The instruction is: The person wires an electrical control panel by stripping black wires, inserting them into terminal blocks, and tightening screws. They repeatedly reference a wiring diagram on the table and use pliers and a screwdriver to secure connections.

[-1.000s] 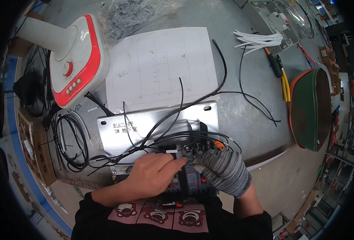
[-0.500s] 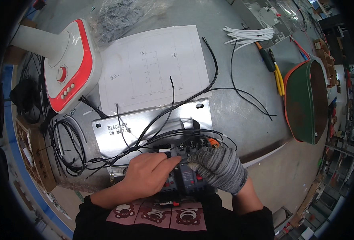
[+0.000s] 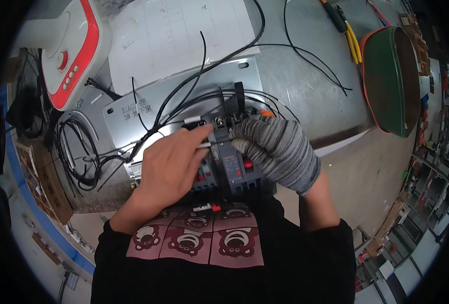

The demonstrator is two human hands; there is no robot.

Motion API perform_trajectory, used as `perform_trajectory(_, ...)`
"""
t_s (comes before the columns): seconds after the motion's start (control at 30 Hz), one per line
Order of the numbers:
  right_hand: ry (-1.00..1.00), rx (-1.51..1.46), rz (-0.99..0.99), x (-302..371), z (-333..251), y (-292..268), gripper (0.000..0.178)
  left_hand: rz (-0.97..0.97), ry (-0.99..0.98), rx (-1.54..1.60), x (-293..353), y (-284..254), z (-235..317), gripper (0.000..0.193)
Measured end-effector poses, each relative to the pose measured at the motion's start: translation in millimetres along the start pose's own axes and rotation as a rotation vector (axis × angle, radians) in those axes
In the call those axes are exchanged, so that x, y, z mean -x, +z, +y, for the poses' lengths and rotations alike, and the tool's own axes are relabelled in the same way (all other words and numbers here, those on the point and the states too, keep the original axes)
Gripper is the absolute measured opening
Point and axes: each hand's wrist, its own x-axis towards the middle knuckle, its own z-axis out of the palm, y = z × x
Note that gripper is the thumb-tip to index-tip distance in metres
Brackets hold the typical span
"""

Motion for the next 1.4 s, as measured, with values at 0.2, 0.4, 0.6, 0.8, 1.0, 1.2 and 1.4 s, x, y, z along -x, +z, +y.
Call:
perform_trajectory(0.2, -0.117, 0.063, 0.079, 16.2, -9.4, -7.4, 0.018, 0.021, -0.007, -0.058, 11.9, -11.7, 20.0, 0.021)
perform_trajectory(0.4, -0.05, -0.134, 0.156, 41.8, -23.5, -8.5, 0.012, -0.007, -0.23, 0.087, 29.5, -37.3, 48.7, 0.042)
perform_trajectory(0.6, 0.043, -0.251, 0.196, 70.4, -31.6, -10.5, 0.011, 0.113, -0.274, 0.181, 67.1, -48.5, 60.0, 0.023)
perform_trajectory(0.8, -0.006, -0.273, 0.101, 92.0, -38.8, -21.3, 0.014, 0.218, -0.207, -0.013, 92.9, -66.6, 78.1, 0.006)
perform_trajectory(1.0, 0.083, -0.278, 0.016, 111.7, -41.8, -44.5, 0.02, 0.322, -0.139, -0.047, 112.4, -81.4, 90.6, 0.006)
perform_trajectory(1.2, 0.025, -0.317, 0.027, 141.7, -40.4, -43.0, 0.02, 0.337, -0.141, -0.052, 136.7, -94.5, 100.3, 0.004)
perform_trajectory(1.4, 0.031, -0.438, 0.127, 151.3, -55.5, -34.2, 0.013, 0.175, -0.338, 0.279, 158.0, -99.1, 104.5, 0.016)
